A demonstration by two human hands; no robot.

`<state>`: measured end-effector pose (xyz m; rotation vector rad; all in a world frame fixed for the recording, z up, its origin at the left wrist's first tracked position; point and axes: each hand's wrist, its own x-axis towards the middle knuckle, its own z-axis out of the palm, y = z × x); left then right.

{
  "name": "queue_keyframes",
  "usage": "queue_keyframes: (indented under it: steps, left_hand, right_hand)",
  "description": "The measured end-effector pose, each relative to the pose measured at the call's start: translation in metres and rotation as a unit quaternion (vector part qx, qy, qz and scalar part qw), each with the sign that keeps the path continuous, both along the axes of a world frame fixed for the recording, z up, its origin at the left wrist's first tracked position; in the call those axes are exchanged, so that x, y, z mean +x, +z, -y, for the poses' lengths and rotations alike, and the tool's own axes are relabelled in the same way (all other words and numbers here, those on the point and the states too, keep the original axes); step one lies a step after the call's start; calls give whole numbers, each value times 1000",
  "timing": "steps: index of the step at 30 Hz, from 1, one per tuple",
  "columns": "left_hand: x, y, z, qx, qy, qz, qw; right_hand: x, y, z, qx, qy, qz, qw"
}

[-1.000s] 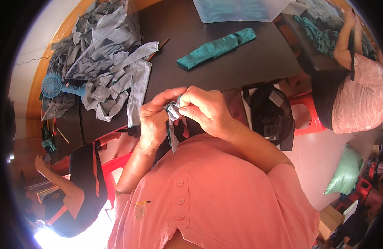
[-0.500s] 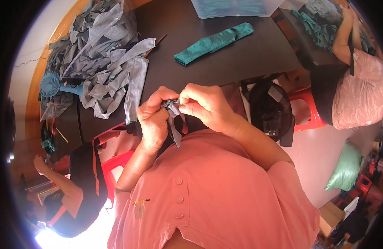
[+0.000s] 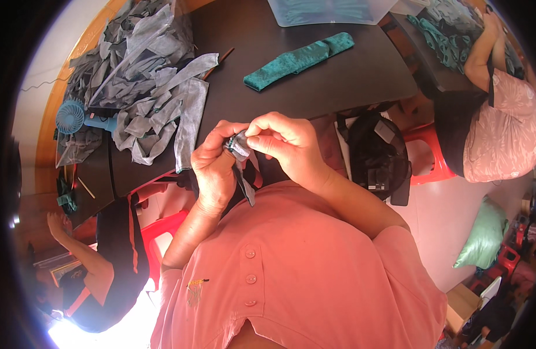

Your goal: The person takes fabric strips from the table and turns them inside out by hand.

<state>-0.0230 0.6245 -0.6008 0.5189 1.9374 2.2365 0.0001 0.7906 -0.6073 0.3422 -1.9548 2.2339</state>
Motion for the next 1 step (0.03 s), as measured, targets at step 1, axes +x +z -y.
queue_keyframes:
  steps: [1]
  left_hand:
    - [0,2,1,1,-4,4,1000]
  right_hand:
    - [0,2,-2,-17,16,42,999]
